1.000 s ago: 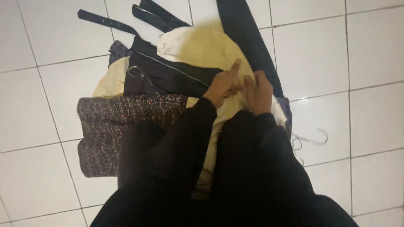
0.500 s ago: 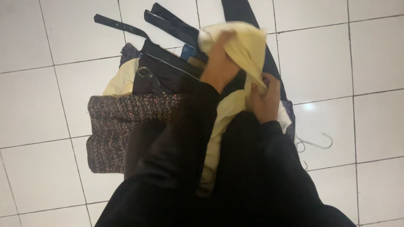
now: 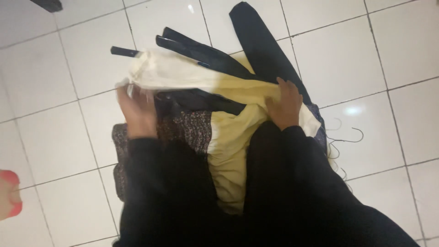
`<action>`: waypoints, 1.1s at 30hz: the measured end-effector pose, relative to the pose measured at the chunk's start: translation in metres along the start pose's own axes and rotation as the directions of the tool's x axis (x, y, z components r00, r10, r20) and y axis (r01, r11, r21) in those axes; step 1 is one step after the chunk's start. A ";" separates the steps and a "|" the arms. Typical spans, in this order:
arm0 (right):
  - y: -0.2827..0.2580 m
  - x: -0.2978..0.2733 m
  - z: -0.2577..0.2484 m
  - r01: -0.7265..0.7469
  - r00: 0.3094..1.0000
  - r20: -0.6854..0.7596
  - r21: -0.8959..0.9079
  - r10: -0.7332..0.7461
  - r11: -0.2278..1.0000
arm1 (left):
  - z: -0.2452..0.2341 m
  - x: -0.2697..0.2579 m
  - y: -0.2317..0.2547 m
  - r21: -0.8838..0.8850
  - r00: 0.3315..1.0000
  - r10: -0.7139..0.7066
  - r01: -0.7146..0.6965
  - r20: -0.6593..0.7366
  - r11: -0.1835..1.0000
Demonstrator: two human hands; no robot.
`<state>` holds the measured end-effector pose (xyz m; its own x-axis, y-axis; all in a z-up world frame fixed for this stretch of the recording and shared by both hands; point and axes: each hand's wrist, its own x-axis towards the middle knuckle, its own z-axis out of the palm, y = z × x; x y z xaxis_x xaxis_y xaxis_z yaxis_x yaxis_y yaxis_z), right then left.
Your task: Sort a pile of clothes on the floor and put a garment on a hanger for storage.
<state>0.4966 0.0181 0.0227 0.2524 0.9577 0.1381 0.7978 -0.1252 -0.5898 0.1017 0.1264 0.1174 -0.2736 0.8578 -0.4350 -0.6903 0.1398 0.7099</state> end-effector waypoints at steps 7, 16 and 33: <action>-0.016 -0.008 0.011 0.246 0.947 0.238 -0.104 -0.216 0.964 | -0.098 -0.100 -0.117 0.499 0.994 0.101 -0.107 0.039 0.860; -0.013 -0.024 0.006 0.191 0.918 0.375 -0.135 -0.129 0.972 | -0.047 -0.145 -0.140 0.748 0.795 -0.402 -0.585 0.455 -0.312; 0.149 -0.186 -0.085 -0.517 0.851 0.198 0.159 0.486 0.841 | -0.083 -0.195 -0.184 0.621 0.816 -0.465 -0.569 0.344 -0.539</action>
<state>0.6152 -0.2010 -0.0230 0.4945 0.8054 -0.3267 0.4532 -0.5597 -0.6938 0.2267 -0.1078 0.0252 0.3282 0.8053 -0.4938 0.9437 -0.2563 0.2092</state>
